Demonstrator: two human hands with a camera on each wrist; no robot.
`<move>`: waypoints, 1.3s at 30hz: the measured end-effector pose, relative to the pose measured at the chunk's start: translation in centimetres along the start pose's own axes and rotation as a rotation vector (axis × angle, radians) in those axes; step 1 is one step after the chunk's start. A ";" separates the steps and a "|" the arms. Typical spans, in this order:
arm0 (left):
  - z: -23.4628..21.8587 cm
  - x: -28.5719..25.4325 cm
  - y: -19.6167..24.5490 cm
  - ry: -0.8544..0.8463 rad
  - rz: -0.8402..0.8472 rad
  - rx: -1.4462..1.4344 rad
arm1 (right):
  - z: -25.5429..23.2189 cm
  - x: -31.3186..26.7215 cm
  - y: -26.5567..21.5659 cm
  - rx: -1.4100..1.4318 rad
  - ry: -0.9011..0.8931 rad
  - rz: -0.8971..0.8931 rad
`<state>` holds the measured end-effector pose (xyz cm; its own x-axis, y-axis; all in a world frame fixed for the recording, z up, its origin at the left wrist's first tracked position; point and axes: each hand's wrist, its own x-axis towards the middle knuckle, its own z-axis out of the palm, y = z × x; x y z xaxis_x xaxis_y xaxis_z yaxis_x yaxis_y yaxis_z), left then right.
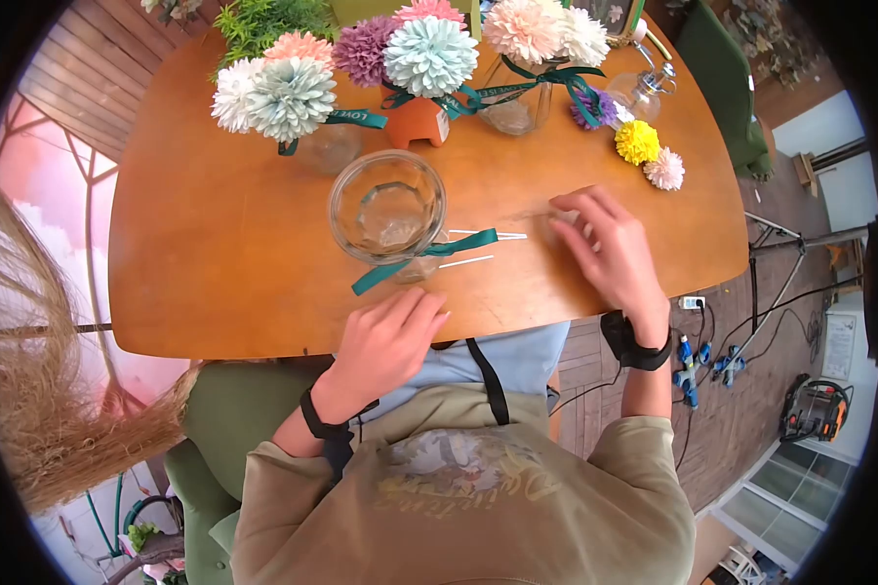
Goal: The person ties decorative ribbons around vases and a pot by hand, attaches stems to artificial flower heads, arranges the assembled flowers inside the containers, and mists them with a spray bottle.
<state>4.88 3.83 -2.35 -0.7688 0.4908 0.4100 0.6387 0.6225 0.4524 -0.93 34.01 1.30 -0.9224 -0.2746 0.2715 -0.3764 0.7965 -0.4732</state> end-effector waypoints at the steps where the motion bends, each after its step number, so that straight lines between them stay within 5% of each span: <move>1: 0.3 0.4 0.2 -0.024 0.021 0.040 | 0.5 -0.1 -0.1 -0.010 -0.029 -0.058; 10: 2.3 3.0 3.0 -0.225 -0.082 0.429 | 0.3 0.7 0.5 -0.045 -0.089 -0.045; 12: 2.5 3.1 3.1 -0.226 -0.065 0.450 | -1.2 1.3 2.6 -0.094 0.152 0.070; 16: 2.1 3.4 2.7 -0.249 0.007 0.449 | -4.4 2.3 6.2 -0.311 0.297 0.144; 19: 1.7 3.5 2.3 -0.252 0.065 0.395 | -5.3 2.2 8.5 -0.361 0.197 0.219; 22: 1.1 3.1 3.2 -0.255 0.123 0.323 | -4.4 1.8 10.4 -0.472 0.107 0.087; 25: 1.2 2.9 4.0 -0.148 0.121 0.165 | -4.6 1.9 8.8 -0.432 0.022 0.148; 31: 0.7 3.9 4.1 0.081 0.185 -0.227 | -4.5 1.8 4.9 -0.021 0.191 0.185; 33: 0.1 4.4 4.6 0.078 0.136 -0.329 | -3.5 1.2 1.9 0.484 0.362 0.205; 35: -0.6 4.8 5.0 0.071 0.085 -0.430 | -3.2 0.0 0.8 0.630 0.187 0.391; 39: -0.9 5.4 5.3 0.084 -0.022 -0.726 | -0.9 -1.1 -2.7 0.732 0.243 0.109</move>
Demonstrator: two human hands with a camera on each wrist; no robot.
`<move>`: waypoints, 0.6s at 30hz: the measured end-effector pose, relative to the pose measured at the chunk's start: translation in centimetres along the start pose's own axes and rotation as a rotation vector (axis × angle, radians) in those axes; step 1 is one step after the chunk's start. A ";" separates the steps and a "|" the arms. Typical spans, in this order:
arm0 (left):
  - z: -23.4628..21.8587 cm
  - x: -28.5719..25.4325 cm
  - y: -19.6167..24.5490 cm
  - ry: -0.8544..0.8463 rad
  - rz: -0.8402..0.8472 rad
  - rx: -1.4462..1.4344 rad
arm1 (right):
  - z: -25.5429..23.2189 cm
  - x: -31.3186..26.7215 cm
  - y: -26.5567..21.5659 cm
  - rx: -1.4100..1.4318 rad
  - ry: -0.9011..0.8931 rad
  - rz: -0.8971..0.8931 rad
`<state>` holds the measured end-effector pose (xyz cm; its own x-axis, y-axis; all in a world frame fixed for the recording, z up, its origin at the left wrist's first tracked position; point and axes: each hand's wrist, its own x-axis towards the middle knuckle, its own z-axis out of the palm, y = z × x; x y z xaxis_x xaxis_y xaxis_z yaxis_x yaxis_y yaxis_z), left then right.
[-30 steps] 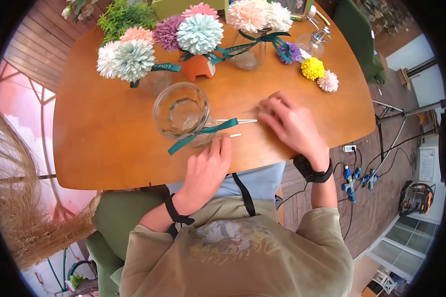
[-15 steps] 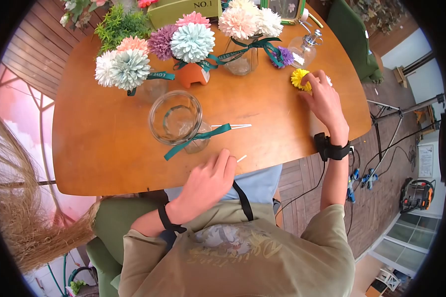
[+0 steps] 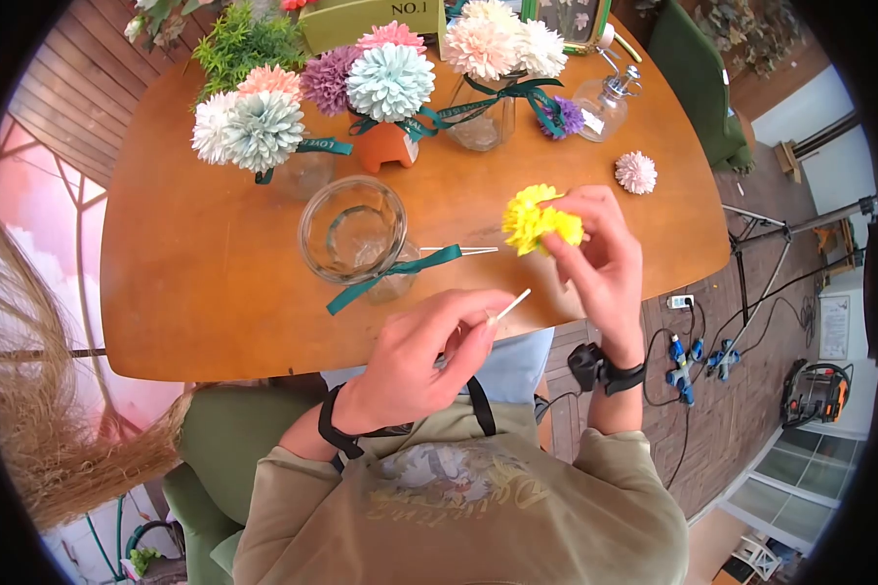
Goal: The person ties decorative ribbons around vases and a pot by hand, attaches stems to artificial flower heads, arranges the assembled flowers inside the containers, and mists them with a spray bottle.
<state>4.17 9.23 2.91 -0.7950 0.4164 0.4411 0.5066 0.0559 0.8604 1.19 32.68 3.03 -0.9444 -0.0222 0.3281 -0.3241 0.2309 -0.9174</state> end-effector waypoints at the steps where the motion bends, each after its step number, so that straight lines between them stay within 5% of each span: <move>1: 0.2 0.0 -0.1 0.053 -0.029 -0.094 | 0.6 -0.4 -0.4 0.005 -0.008 0.001; 5: 0.2 0.0 -0.7 0.139 -0.072 -0.052 | 2.7 -1.6 -2.0 0.367 0.004 0.150; 18: 0.0 -0.6 -0.8 0.193 -0.094 -0.029 | 5.3 -1.9 -3.0 0.383 0.067 0.130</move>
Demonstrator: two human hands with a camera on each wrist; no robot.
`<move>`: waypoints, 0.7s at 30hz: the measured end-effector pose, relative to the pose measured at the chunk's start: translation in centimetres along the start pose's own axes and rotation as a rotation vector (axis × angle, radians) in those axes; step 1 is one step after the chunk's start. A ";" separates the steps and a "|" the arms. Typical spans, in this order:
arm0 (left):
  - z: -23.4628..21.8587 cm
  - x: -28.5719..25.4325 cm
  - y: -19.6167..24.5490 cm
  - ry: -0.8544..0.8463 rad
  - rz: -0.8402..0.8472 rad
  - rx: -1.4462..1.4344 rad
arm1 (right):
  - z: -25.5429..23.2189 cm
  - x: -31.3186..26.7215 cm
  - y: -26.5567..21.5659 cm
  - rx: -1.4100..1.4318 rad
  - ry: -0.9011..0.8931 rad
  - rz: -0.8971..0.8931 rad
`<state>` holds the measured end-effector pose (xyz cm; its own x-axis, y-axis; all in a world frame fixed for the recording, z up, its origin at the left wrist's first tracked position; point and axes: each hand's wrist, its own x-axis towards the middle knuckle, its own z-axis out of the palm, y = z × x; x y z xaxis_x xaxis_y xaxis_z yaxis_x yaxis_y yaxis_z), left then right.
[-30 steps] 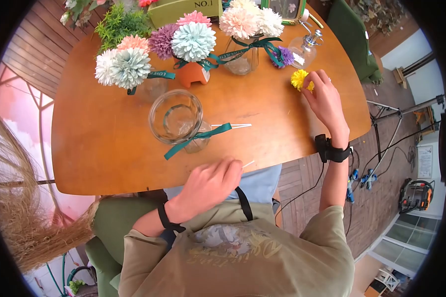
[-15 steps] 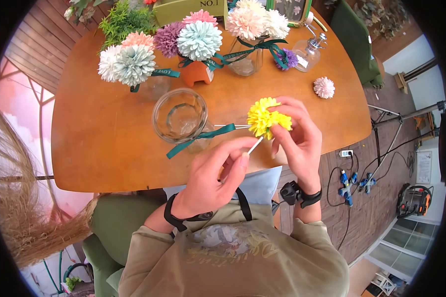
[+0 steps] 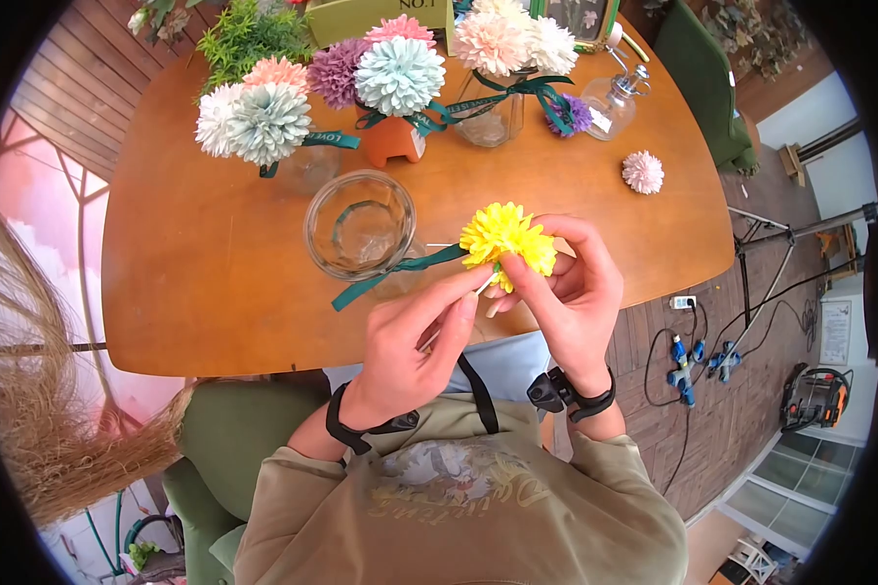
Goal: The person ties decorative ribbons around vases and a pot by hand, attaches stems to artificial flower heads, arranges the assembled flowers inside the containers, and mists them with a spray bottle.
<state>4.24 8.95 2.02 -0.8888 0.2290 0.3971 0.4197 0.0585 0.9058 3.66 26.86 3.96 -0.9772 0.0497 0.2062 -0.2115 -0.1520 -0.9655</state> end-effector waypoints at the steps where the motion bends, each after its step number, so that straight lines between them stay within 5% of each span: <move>1: -0.1 -0.1 -0.1 -0.004 -0.001 0.009 | 0.0 0.0 0.0 -0.001 -0.001 0.000; 21: 0.0 -0.1 -0.5 0.032 0.057 0.059 | 0.0 -0.2 0.6 -0.040 0.008 0.023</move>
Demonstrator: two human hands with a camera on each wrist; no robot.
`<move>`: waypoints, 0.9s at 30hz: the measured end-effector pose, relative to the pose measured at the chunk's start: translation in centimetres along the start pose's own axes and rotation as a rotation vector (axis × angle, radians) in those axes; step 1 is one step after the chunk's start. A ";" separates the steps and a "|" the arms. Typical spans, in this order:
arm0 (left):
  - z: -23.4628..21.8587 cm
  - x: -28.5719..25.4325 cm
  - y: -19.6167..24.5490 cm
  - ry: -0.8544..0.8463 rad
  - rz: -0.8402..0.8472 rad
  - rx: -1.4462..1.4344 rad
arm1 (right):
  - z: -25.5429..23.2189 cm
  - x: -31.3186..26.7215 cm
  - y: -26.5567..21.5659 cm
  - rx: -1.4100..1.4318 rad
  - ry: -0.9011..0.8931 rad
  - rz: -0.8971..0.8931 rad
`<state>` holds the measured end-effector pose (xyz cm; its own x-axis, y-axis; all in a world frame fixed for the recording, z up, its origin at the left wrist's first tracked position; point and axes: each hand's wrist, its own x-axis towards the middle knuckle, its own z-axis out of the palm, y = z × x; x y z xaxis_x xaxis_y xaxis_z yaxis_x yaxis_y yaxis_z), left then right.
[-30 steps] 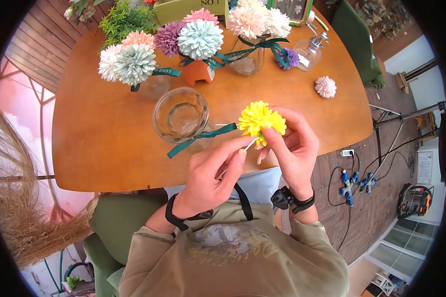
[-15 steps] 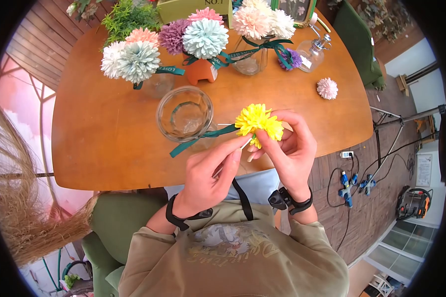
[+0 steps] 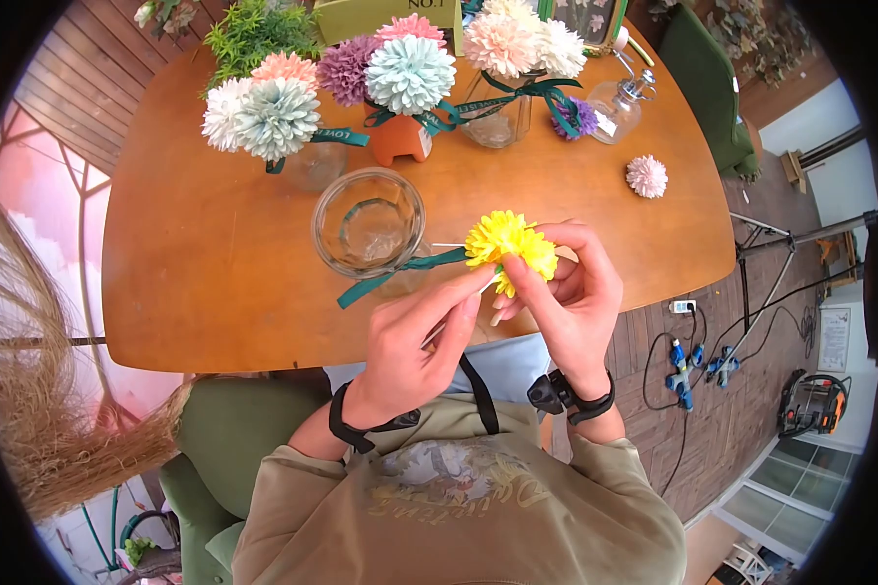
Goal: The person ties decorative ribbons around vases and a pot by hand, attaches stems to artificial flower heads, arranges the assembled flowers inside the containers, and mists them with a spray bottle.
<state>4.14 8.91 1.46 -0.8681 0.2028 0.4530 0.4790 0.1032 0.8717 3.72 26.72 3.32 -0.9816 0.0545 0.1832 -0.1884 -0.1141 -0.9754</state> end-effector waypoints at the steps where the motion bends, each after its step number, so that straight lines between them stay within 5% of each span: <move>1: 0.0 -0.1 0.0 0.002 -0.014 -0.004 | 0.1 0.0 0.0 0.000 0.000 0.000; 13: 0.0 0.1 0.5 -0.039 0.018 0.089 | -0.1 0.1 0.3 -0.042 0.002 -0.096; 16: 0.1 0.0 0.1 -0.030 0.036 0.092 | -1.0 0.2 0.6 -0.199 -0.007 -0.250; 18: 0.0 -0.1 0.1 -0.015 0.055 0.094 | -2.1 0.2 0.5 -0.529 -0.123 -0.528; 21: -0.2 -0.6 0.3 -0.019 -0.055 0.043 | -1.9 -0.2 -0.1 -0.626 -0.182 -0.618; 26: -0.4 -1.2 -0.7 0.000 0.093 0.065 | -1.7 -0.1 -0.6 -0.565 -0.221 -0.599; 27: -0.2 -1.1 -0.6 0.002 0.095 0.065 | -1.9 0.7 -1.2 -0.640 -0.154 -0.704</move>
<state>4.76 8.41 0.49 -0.8188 0.2127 0.5332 0.5662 0.1466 0.8111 3.31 28.80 4.44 -0.6523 -0.2325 0.7215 -0.7272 0.4603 -0.5092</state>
